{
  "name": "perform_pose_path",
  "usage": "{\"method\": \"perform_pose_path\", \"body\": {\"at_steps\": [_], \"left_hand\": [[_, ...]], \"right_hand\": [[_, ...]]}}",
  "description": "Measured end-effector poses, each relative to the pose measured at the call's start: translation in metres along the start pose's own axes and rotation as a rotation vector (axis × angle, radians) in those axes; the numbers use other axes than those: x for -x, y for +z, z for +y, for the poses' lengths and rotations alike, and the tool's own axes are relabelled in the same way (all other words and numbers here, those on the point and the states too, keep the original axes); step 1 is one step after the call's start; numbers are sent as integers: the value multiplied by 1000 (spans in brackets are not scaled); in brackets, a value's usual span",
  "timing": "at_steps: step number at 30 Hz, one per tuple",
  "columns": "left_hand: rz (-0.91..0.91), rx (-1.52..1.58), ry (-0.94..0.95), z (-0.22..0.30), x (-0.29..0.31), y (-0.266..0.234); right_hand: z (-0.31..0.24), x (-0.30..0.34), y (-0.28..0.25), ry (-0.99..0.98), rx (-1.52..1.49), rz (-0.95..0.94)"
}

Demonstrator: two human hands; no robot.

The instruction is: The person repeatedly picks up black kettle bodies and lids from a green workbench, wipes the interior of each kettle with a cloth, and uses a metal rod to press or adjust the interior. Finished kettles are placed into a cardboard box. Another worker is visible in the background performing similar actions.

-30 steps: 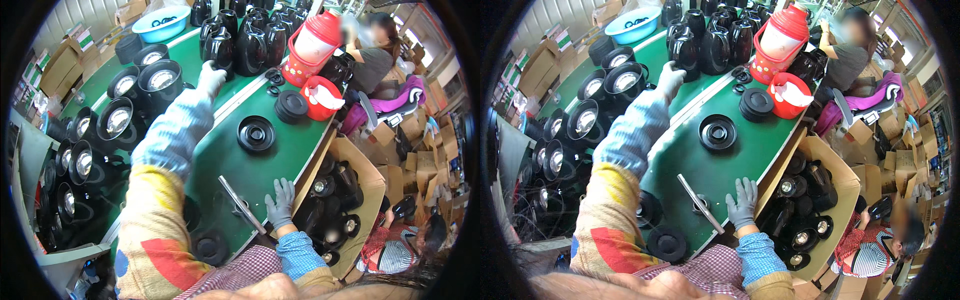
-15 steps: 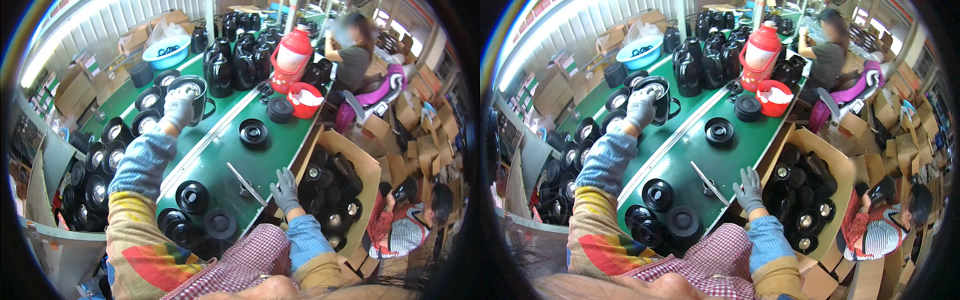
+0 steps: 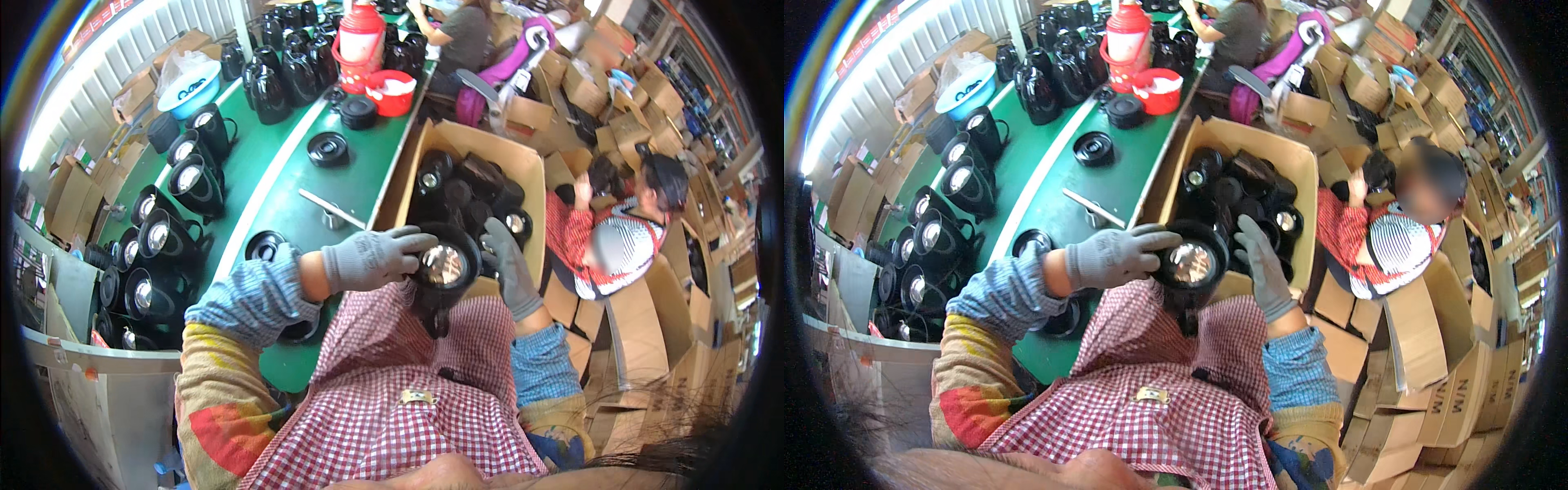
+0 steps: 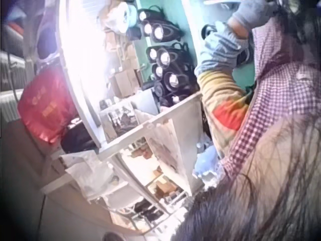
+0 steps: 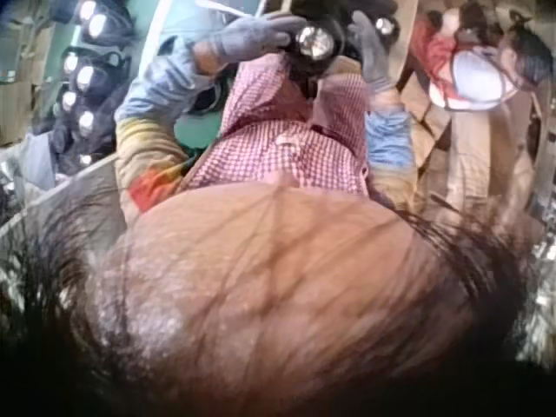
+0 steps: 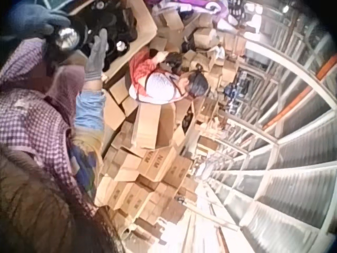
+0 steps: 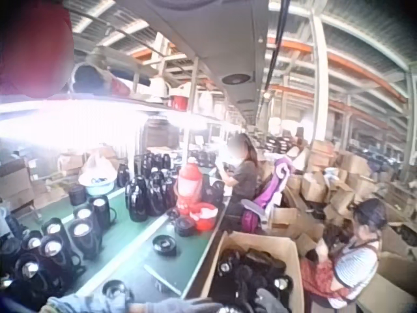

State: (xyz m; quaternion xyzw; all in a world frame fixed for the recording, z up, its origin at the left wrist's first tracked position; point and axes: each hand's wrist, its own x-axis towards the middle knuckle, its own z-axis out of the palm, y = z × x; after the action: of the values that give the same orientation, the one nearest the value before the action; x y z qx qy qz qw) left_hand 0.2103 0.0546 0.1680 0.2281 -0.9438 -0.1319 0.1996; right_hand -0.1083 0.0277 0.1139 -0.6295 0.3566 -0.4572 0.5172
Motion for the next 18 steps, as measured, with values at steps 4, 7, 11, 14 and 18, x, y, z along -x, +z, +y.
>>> {"method": "perform_pose_path", "body": {"at_steps": [4,7,11,14,18], "left_hand": [[-93,413,1,8,-18,69],[-78,567,-159,-7,-8,124],[-286,827,-344,-19,-11,173],[-364,855,-461,9,-39,166],[-418,842,-487,8,-58,159]], "right_hand": [[34,61,2,119,86,-145],[38,133,23,224,200,116],[25,183,24,164,333,113],[35,202,1,212,231,139],[38,176,-35,271,182,120]]}}
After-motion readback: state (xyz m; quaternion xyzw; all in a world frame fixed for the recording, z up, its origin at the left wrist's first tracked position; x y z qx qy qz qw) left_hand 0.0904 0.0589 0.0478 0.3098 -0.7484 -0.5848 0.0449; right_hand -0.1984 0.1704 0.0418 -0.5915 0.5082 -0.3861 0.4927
